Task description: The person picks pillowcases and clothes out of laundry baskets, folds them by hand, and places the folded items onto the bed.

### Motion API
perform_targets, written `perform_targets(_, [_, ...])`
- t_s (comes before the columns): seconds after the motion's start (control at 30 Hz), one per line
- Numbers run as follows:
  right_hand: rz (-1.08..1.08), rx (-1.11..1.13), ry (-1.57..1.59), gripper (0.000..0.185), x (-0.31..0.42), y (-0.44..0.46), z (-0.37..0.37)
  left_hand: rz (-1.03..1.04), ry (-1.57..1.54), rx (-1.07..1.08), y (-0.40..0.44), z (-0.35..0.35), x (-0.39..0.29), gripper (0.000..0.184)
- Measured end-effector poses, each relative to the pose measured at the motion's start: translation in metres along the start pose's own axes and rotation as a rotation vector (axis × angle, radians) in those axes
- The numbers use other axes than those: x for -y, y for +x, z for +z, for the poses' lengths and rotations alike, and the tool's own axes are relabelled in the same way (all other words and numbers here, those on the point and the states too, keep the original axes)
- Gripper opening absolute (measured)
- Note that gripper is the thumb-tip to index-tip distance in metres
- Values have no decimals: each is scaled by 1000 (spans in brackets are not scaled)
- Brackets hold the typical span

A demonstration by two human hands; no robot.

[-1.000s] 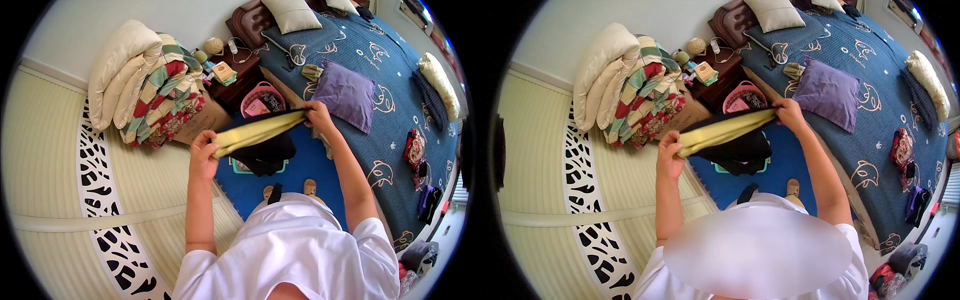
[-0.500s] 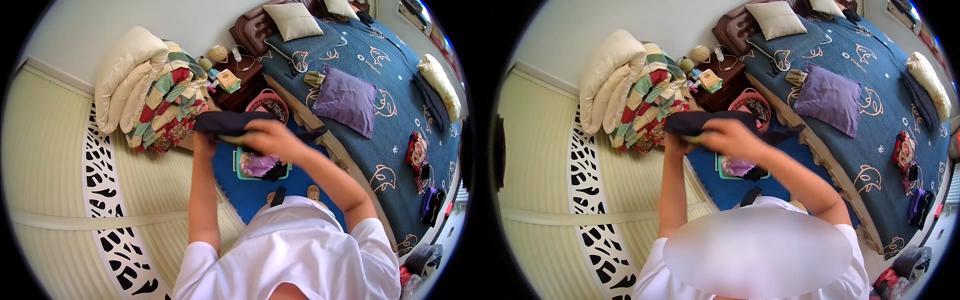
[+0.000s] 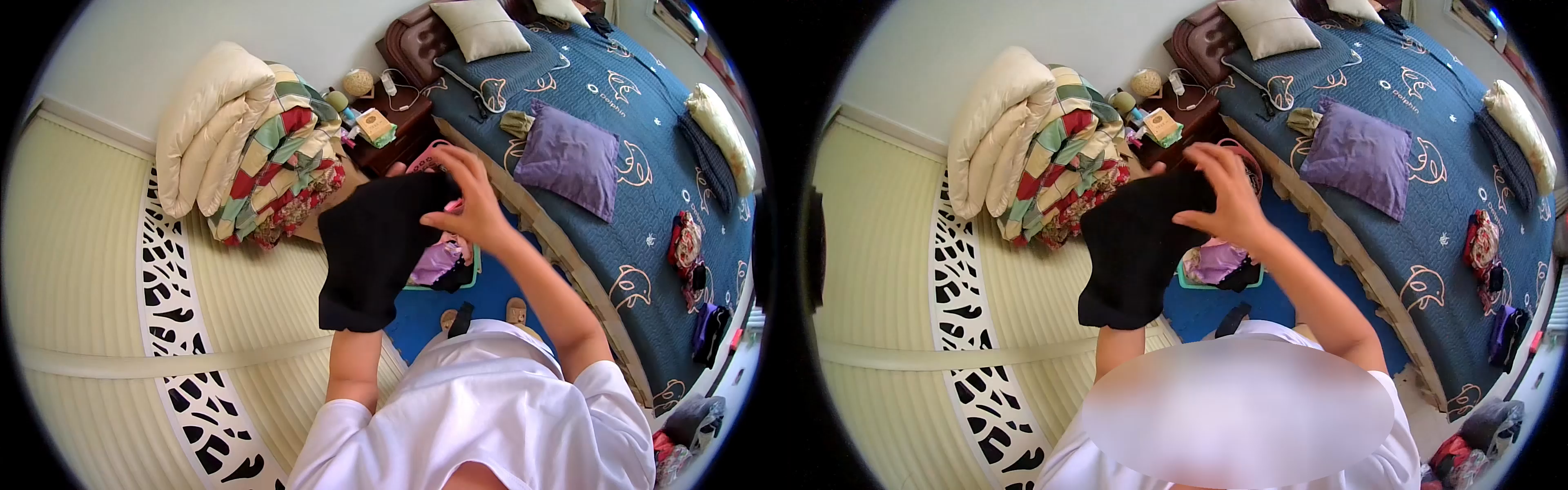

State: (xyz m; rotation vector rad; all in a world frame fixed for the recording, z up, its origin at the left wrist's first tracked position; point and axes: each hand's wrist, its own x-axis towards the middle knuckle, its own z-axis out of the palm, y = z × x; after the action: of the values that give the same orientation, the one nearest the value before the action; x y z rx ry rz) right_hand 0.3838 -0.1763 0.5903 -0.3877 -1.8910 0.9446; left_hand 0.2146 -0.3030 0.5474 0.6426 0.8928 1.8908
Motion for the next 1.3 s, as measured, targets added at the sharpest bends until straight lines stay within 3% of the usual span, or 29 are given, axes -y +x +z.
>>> perform_targets(0.03, [55,46,-28,75,-17,0,-1,-3,14,17,-5,5,0,51])
perform_targets(0.1, [348,500,164,63,-35,0,-14,-6,78,51,-16,13,-1,52])
perform_targets(0.13, [352,500,162,63,-44,-7,-12,-8,118,71,-21,17,-3,53])
perform_targets(0.2, [808,633,576,44,-59,-20,-5,-5,205,126,-29,22,-1,55])
perform_targets(0.23, [811,634,574,44,-51,-22,-6,-1,272,154,-32,24,4,56])
perform_targets(0.3, [989,317,1034,31,-35,-23,-7,38,445,208,-35,25,20,58])
perform_targets(0.37, [1002,219,1063,27,-44,-26,-4,96,629,232,-37,20,48,60])
perform_targets(0.4, [1031,68,1092,27,-45,-25,-4,71,627,227,-40,16,62,61])
perform_targets(0.43, [1055,-82,1115,27,-43,-23,-5,-1,542,206,-43,10,77,62])
perform_targets(0.5, [1054,-166,1144,27,-41,-22,-12,-400,-223,70,-50,4,88,67])
perform_targets(0.57, [920,-371,1246,23,-49,-20,-15,-489,-704,-46,-61,9,80,81])
perform_targets(0.63, [920,-413,1274,21,-47,-17,-19,-468,-689,-75,-58,14,78,81])
perform_targets(0.73, [895,-491,1348,22,-38,-10,-20,-380,-697,63,-54,23,81,75])
perform_targets(0.87, [928,-428,1398,24,-17,-8,-5,-159,251,17,-38,23,110,58])
perform_targets(0.93, [874,-418,1392,23,-15,-5,-4,-95,484,3,-25,4,123,55])
perform_targets(1.0, [834,-441,1295,20,-19,1,-12,111,1284,-193,-9,-34,133,30])
perform_targets(1.03, [800,-463,1200,17,-24,4,-20,79,827,-275,-1,-31,116,29])
perform_targets(1.1, [730,-404,1069,13,-52,2,-34,33,218,-404,11,6,61,27])
perform_targets(1.2, [757,-346,938,15,-82,1,-40,-51,-35,-460,21,20,30,27])
perform_targets(1.27, [594,-194,254,17,-117,-5,-41,-212,-164,-433,20,21,23,31])
perform_targets(1.3, [596,-201,251,17,-121,-4,-43,-218,-162,-428,16,33,18,31])
